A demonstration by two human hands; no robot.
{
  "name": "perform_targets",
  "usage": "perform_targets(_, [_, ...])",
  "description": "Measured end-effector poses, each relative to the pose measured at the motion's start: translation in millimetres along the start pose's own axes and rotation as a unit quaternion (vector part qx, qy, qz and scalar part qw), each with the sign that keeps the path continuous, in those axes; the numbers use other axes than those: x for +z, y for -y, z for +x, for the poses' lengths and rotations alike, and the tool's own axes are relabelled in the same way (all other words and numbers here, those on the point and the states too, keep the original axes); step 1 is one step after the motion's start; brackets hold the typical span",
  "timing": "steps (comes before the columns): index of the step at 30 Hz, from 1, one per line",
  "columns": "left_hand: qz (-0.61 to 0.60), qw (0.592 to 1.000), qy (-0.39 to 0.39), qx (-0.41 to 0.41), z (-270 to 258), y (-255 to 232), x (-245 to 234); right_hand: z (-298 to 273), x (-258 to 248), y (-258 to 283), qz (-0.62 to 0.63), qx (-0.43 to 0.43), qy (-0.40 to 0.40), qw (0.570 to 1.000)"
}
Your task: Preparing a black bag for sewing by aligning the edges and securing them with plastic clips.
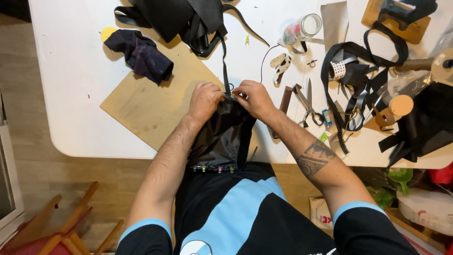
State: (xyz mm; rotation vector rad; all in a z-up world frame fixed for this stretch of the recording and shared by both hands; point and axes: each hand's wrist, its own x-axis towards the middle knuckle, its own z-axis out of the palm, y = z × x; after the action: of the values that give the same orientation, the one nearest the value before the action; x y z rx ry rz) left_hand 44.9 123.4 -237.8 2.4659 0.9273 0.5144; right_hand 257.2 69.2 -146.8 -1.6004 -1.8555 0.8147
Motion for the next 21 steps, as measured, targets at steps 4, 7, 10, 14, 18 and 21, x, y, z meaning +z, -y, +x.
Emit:
perform_targets(4, [-0.005, 1.0, 0.006, -0.012, -3, 3, 6, 7, 3, 16, -0.07, 0.033, 0.052, 0.996])
perform_targets(7, [-0.004, 1.0, 0.001, -0.012, -2, 1, 5, 11, 10, 18, -0.137, 0.025, 0.096, 0.986])
perform_targets(10, [-0.004, 1.0, -0.006, -0.015, -3, 0, 1, 15, 13, 22, -0.19, 0.022, 0.132, 0.973])
perform_targets(14, [0.007, 1.0, -0.011, -0.005, -8, 0, -1, 28, 0, 19, -0.167, 0.074, 0.152, 0.971])
perform_targets(18, [-0.009, 0.997, -0.074, -0.027, -5, -21, -55, 57, -16, -42, -0.149, 0.199, 0.051, 0.967])
perform_targets(21, [-0.029, 0.992, -0.102, -0.064, -2, -39, -98, 101, -22, -56, -0.128, 0.359, -0.027, 0.924])
